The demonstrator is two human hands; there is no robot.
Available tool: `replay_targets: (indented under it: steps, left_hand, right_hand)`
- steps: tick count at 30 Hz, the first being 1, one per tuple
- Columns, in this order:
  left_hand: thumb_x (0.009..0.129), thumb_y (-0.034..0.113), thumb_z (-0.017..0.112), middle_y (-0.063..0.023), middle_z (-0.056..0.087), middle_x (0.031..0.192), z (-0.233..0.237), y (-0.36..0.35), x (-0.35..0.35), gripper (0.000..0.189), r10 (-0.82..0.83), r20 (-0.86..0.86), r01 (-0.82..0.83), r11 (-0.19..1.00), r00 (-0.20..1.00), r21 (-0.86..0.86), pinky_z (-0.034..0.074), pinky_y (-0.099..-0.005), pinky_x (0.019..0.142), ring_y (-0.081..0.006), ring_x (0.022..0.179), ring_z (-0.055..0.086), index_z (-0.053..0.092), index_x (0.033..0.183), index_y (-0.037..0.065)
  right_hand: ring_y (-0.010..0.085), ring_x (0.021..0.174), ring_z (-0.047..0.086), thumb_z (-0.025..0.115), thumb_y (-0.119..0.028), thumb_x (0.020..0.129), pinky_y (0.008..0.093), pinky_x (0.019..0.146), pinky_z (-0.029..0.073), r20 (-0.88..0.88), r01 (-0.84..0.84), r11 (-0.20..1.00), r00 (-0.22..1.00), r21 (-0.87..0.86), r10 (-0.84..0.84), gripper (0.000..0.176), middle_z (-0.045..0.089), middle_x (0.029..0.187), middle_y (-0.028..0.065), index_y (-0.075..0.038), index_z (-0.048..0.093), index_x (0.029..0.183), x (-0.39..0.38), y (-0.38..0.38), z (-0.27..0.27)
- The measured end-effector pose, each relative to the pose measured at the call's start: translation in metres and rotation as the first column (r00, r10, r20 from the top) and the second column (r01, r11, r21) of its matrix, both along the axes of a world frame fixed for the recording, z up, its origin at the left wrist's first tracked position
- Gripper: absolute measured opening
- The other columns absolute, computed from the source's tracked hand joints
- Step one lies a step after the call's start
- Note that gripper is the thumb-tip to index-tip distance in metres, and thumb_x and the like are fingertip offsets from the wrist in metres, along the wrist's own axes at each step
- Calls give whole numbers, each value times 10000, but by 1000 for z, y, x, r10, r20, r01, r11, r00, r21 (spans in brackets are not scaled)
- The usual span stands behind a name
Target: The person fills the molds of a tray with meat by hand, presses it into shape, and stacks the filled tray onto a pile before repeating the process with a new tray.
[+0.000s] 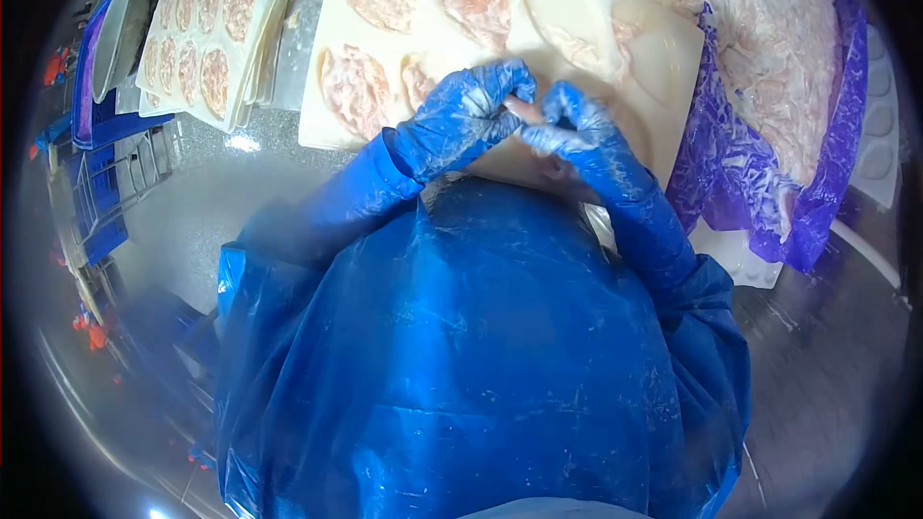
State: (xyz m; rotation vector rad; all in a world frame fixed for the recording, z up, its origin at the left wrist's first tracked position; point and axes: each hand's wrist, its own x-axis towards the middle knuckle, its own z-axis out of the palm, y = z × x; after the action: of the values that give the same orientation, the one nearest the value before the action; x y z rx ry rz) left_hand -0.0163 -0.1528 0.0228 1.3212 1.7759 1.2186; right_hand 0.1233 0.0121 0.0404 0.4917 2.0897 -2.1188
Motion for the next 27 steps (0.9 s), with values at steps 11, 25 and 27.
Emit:
replay_targets:
  steps: [11, 25, 27]
  left_hand:
    - [827, -33, 633, -99, 643, 1105, 31, 65, -44, 450, 242, -402, -141, 954, 883, 263, 538, -353, 868, -275, 1004, 645, 626, 1253, 113]
    - [862, 235, 702, -119, 662, 1075, -31, 110, -52, 230, 127, -588, -205, 976, 799, -68, 530, -444, 792, -335, 988, 645, 681, 1048, 103]
    - [871, 223, 687, -108, 672, 1055, -34, 103, -58, 213, 131, -629, -178, 984, 766, -11, 526, -436, 804, -323, 997, 645, 684, 1046, 102]
  right_hand:
    - [183, 970, 598, 784, -140, 824, 366, 918, 457, -418, 355, 727, 903, 587, -103, 361, 626, 986, 8, -128, 643, 1156, -38, 60, 7]
    - [303, 966, 591, 696, -301, 850, 436, 902, 456, -98, 62, 250, 986, 966, 137, 290, 634, 1021, 89, -157, 663, 1099, -49, 84, -30]
    - [296, 934, 595, 684, -319, 857, 437, 881, 459, -200, 148, 279, 966, 949, 167, 275, 638, 999, 80, -156, 665, 1077, -38, 86, -43]
